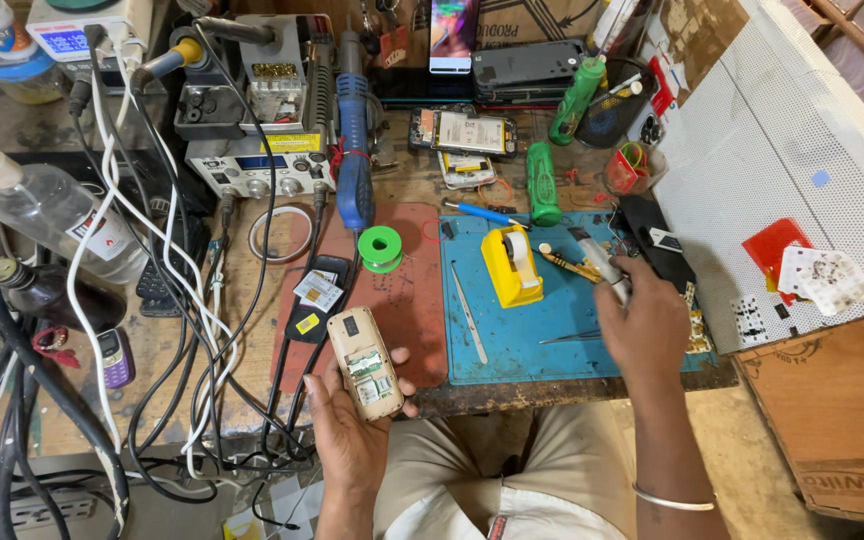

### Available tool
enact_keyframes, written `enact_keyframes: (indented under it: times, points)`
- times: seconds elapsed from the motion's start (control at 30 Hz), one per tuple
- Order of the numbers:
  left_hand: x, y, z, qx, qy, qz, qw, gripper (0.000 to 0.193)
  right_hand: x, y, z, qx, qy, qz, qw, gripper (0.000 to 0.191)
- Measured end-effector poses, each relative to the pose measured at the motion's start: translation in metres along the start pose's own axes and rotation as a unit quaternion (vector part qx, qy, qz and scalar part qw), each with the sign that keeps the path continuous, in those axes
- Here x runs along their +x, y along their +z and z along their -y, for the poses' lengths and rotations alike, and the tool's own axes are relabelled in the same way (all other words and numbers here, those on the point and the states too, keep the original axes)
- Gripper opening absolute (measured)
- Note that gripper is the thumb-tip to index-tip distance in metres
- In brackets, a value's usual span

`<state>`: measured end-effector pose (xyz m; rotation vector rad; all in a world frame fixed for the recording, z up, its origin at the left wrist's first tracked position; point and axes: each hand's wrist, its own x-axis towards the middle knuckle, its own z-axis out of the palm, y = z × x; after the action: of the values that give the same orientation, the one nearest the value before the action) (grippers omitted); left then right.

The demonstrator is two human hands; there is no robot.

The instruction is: The person holds a feature phone at a repair bench, pries off its back cover, removes the battery, and uses a screwdriver to unscrew and separate the internal components. They lift out the keypad and circuit board, then handle the opened housing and screen assembly.

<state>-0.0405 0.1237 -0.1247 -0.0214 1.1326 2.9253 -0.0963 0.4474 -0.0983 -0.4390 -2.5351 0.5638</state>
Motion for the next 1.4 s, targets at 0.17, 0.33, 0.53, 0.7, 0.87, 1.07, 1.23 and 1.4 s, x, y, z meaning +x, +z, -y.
enact_keyframes:
  times: [0.17, 0.33, 0.53, 0.7, 0.87, 1.07, 1.23, 1.4]
  points:
    - [0.000, 0.001, 0.000, 0.002, -0.003, -0.002, 1.000, 0.075, 0.018, -0.015, -0.018, -0.002, -0.105, -0.125, 0.987, 0.025]
    - [-0.001, 0.003, -0.001, 0.006, -0.003, -0.004, 1.000, 0.075, 0.042, -0.020, -0.027, -0.028, 0.002, -0.116, 0.993, 0.032]
    - [-0.001, 0.002, 0.000, 0.005, 0.001, 0.004, 1.000, 0.075, 0.068, -0.020, -0.050, -0.068, -0.040, -0.154, 0.985, 0.043]
    - [0.001, 0.001, 0.000, 0.008, 0.004, 0.010, 1.000, 0.076, 0.071, -0.008, -0.069, -0.076, -0.078, -0.121, 0.987, 0.033]
    - [0.000, -0.001, 0.001, 0.004, -0.002, 0.003, 1.000, 0.075, 0.067, -0.005, -0.061, -0.099, -0.060, -0.084, 0.990, 0.026]
    - [0.001, 0.000, 0.001, 0.005, 0.001, 0.000, 1.000, 0.075, 0.021, -0.020, 0.003, -0.019, -0.087, -0.118, 0.989, 0.020]
    - [-0.001, 0.000, -0.001, 0.002, -0.001, 0.003, 1.000, 0.074, -0.005, -0.025, 0.032, 0.076, 0.012, 0.177, 0.981, 0.024]
    - [-0.001, 0.002, -0.001, 0.013, -0.001, -0.002, 1.000, 0.074, 0.014, -0.008, 0.013, -0.034, -0.099, 0.076, 0.992, 0.023]
